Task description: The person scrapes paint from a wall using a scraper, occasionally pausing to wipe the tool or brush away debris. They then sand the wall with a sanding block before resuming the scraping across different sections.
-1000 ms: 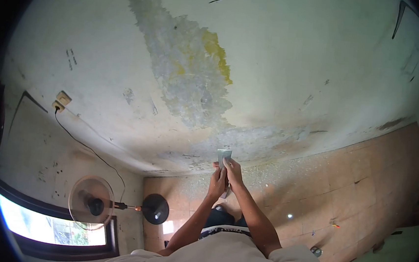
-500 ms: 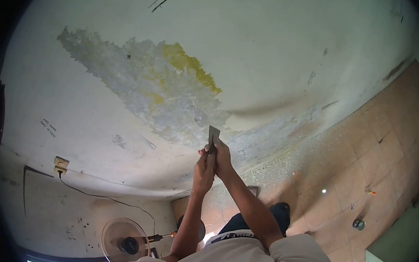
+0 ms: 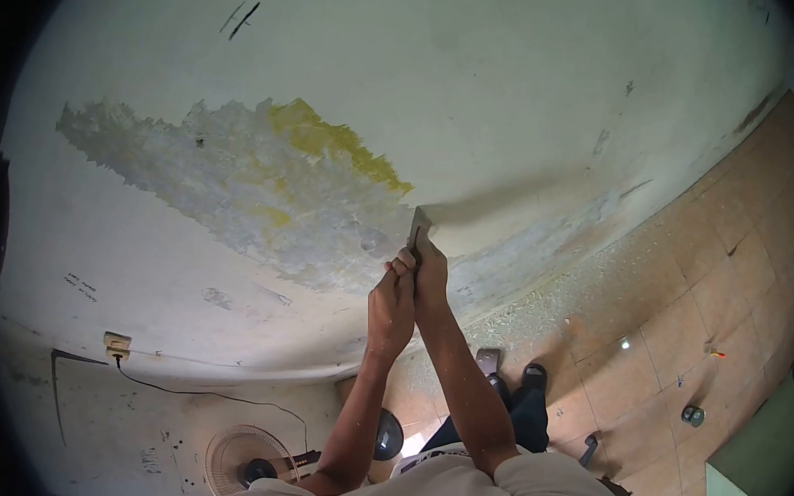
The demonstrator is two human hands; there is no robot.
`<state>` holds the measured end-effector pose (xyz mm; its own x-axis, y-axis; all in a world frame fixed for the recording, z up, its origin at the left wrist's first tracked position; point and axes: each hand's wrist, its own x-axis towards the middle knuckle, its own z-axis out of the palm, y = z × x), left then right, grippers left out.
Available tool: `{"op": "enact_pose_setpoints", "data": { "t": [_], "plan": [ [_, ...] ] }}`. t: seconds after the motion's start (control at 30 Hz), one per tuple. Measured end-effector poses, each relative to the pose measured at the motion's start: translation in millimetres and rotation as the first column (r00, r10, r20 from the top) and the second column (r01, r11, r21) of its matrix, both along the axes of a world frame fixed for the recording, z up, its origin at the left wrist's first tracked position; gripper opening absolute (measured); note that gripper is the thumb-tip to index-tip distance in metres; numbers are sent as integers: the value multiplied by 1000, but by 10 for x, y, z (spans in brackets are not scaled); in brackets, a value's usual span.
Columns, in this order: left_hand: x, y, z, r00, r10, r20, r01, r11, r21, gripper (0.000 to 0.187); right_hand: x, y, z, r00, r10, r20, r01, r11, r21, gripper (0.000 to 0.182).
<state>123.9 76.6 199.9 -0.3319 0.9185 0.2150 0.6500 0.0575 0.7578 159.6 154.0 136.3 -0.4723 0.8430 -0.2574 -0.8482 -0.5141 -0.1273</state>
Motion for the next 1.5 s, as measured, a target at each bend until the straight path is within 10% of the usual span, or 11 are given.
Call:
{"op": "enact_pose_setpoints", "data": {
  "t": [1.5],
  "plan": [
    [84, 156, 295, 985, 119, 126, -111, 992, -65, 30, 143, 168, 487, 994, -80, 78, 73, 993, 89, 41]
  ]
}}
